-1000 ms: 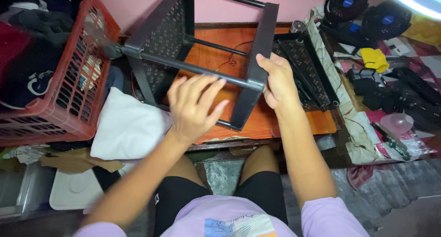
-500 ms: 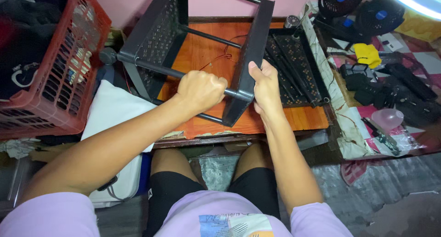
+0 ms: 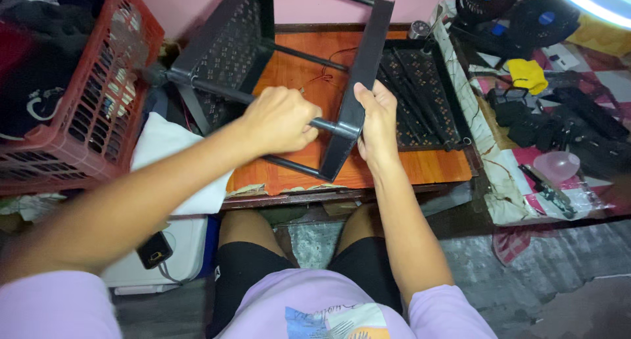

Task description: The person assembles a black plastic shelving unit by inserting metal rods into the shelves and securing them with plastic caps. They use an Allen key to tighten the connections and ensure stability.

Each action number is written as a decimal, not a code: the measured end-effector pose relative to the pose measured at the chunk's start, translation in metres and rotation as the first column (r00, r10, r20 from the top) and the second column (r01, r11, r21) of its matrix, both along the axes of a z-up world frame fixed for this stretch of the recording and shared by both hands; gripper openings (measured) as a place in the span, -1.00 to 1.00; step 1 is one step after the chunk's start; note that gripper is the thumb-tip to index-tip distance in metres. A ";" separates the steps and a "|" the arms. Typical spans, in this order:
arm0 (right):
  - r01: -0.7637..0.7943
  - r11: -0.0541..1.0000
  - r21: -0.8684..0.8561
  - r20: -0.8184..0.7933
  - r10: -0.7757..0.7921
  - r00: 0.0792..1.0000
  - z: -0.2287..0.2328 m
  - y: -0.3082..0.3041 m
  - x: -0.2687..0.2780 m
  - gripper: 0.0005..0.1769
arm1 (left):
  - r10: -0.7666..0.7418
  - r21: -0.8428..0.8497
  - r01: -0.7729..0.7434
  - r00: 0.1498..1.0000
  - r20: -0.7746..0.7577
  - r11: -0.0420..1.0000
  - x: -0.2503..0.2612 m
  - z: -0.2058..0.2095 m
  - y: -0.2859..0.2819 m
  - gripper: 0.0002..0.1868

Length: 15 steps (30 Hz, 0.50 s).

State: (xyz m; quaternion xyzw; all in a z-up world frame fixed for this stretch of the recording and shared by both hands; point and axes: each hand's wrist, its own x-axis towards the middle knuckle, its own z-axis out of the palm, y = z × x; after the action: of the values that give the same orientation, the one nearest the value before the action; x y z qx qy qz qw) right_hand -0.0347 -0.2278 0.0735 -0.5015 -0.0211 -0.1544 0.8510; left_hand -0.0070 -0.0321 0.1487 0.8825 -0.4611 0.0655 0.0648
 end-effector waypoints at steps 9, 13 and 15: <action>0.362 0.772 -0.522 0.039 -0.403 0.914 -0.010 0.034 -0.042 -0.71 | 0.002 -0.357 0.171 0.900 0.436 0.919 -0.017 -0.050 -0.002 -0.79; 0.375 0.835 -0.403 0.047 -0.390 0.920 -0.010 0.036 -0.036 -0.76 | 0.048 -0.353 0.135 0.884 0.465 0.926 -0.017 -0.062 -0.014 -0.84; 0.359 0.848 -0.389 0.028 -0.379 0.925 -0.013 0.034 -0.034 -0.80 | 0.045 -0.296 0.080 0.918 0.394 0.952 -0.008 -0.062 -0.019 -0.83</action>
State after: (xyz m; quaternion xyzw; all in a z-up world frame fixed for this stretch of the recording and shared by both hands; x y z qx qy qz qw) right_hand -0.0685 -0.1934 0.0607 -0.6579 0.0668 -0.2949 0.6897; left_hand -0.0152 -0.0510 0.0863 0.8261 -0.4566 0.3124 0.1065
